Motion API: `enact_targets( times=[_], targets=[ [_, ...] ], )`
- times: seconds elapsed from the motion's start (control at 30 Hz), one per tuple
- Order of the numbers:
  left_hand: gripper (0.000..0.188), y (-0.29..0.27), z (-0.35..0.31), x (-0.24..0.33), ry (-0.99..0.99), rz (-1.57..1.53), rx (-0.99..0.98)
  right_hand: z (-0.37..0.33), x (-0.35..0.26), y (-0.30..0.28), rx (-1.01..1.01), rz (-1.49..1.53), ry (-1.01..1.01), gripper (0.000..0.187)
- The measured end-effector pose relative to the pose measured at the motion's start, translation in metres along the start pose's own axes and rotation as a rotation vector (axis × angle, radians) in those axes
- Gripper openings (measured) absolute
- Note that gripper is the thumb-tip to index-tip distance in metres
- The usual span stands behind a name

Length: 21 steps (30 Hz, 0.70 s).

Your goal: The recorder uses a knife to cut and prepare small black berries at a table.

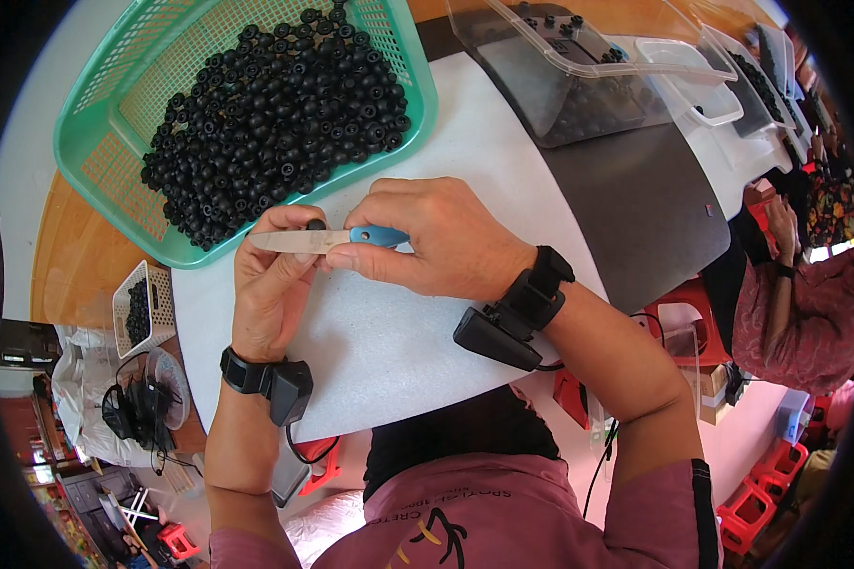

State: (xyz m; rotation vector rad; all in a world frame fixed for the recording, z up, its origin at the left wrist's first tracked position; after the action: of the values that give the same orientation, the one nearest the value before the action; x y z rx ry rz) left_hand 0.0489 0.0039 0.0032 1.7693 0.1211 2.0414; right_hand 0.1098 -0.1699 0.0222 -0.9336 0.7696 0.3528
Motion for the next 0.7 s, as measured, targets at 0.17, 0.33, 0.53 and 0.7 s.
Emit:
enact_targets(
  times=[0.17, 0.33, 0.53, 0.7],
  targets=[
    [0.030, 0.001, -0.001, 0.002, -0.004, 0.016, -0.021, 0.000, 0.001, 0.002, 0.001, 0.028, -0.022, 0.021],
    [0.028, -0.002, 0.000, -0.002, -0.101, -0.047, -0.082, -0.003, 0.011, -0.005, 0.057, -0.029, 0.143, 0.025],
    [0.026, 0.007, 0.000, -0.001, -0.084, -0.025, -0.053, -0.002, 0.024, -0.005, 0.114, 0.265, 0.384, 0.026],
    [0.025, 0.003, 0.002, -0.007, -0.088, 0.064, -0.023, 0.001, 0.016, 0.009, -0.028, 0.516, 0.323, 0.023]
  ],
)
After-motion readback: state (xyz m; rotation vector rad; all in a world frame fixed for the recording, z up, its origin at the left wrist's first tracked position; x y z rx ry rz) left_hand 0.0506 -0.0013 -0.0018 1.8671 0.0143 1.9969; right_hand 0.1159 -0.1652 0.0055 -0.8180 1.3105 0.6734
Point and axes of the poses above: each hand's wrist, its own z-axis towards the middle knuckle, its own y-axis out of the palm, x = y × z, the point moved 4 cm from there along z, towards the middle knuckle, and after that the axes turned 12 degrees about -x, right-handed, at the moved point
